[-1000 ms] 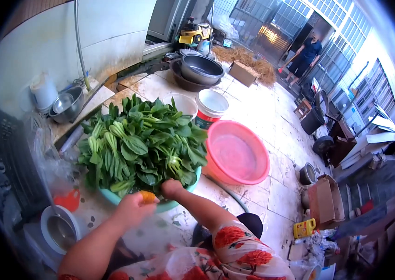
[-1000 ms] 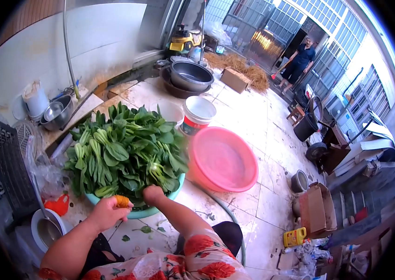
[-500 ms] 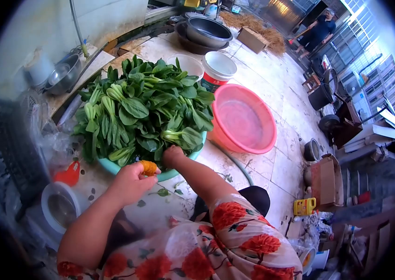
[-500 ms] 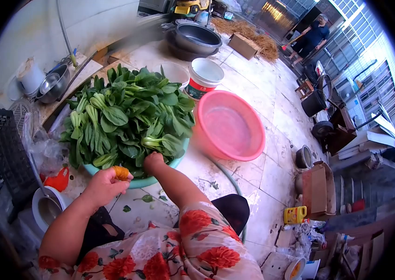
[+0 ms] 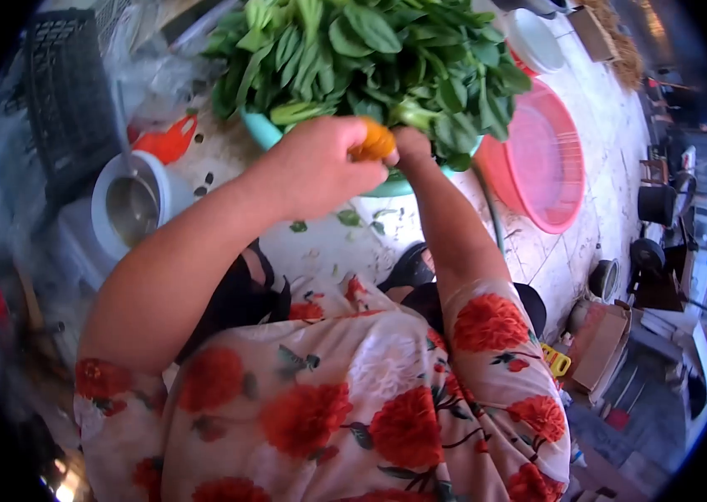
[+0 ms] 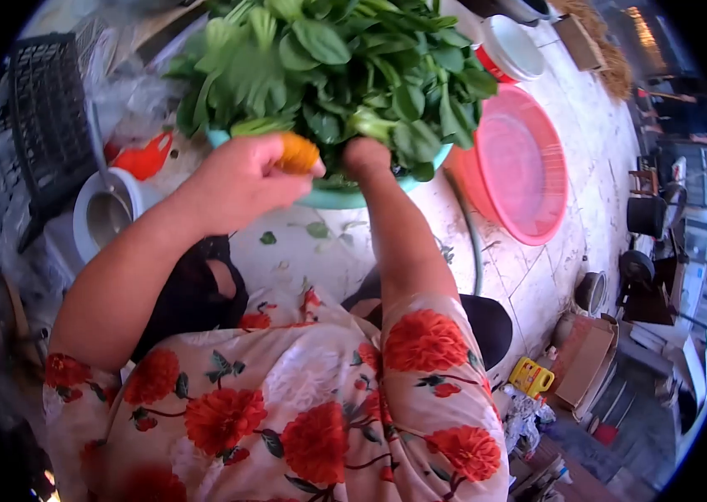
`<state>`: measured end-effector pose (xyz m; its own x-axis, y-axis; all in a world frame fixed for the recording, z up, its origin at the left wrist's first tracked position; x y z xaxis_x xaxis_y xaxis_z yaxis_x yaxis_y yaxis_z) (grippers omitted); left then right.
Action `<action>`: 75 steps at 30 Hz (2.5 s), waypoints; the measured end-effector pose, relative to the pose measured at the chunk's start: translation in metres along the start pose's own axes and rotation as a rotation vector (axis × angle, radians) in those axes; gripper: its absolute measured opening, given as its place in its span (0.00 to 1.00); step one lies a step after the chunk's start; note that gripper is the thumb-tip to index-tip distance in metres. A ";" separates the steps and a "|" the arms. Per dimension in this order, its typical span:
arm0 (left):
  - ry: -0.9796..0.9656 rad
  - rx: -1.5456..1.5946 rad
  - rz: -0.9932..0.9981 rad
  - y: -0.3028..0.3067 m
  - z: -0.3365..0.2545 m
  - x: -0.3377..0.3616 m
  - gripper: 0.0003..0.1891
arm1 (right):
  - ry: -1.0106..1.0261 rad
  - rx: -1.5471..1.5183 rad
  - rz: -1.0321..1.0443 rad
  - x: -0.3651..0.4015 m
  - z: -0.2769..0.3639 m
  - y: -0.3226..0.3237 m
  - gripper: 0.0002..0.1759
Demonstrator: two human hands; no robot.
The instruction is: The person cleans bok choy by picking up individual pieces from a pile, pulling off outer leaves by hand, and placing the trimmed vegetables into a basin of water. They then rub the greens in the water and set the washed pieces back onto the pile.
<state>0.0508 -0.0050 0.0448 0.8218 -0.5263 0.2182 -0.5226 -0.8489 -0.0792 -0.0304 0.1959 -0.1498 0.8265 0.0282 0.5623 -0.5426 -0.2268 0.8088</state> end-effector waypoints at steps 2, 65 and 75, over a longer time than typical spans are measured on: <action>-0.006 -0.003 -0.051 0.007 -0.002 -0.001 0.12 | 0.062 0.067 -0.096 -0.005 0.008 -0.017 0.14; -0.105 0.014 -0.160 -0.013 0.021 -0.067 0.28 | 0.526 -1.252 -0.383 0.141 -0.046 0.133 0.28; 0.061 0.516 -0.135 -0.009 0.019 -0.063 0.24 | 0.421 -1.442 -0.286 0.132 -0.043 0.135 0.19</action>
<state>0.0080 0.0351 0.0130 0.8512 -0.4203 0.3142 -0.2214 -0.8304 -0.5113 -0.0004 0.2105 0.0407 0.9592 0.2273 0.1679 -0.2621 0.9377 0.2280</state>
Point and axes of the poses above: each hand's wrist, its own x-axis away from the middle knuckle, its own y-axis out of the back of the hand, z = x × y, the point moved 3 cm from there along -x, towards the middle knuckle, and after that the axes turned 13 degrees about x, right-handed, at the moved point
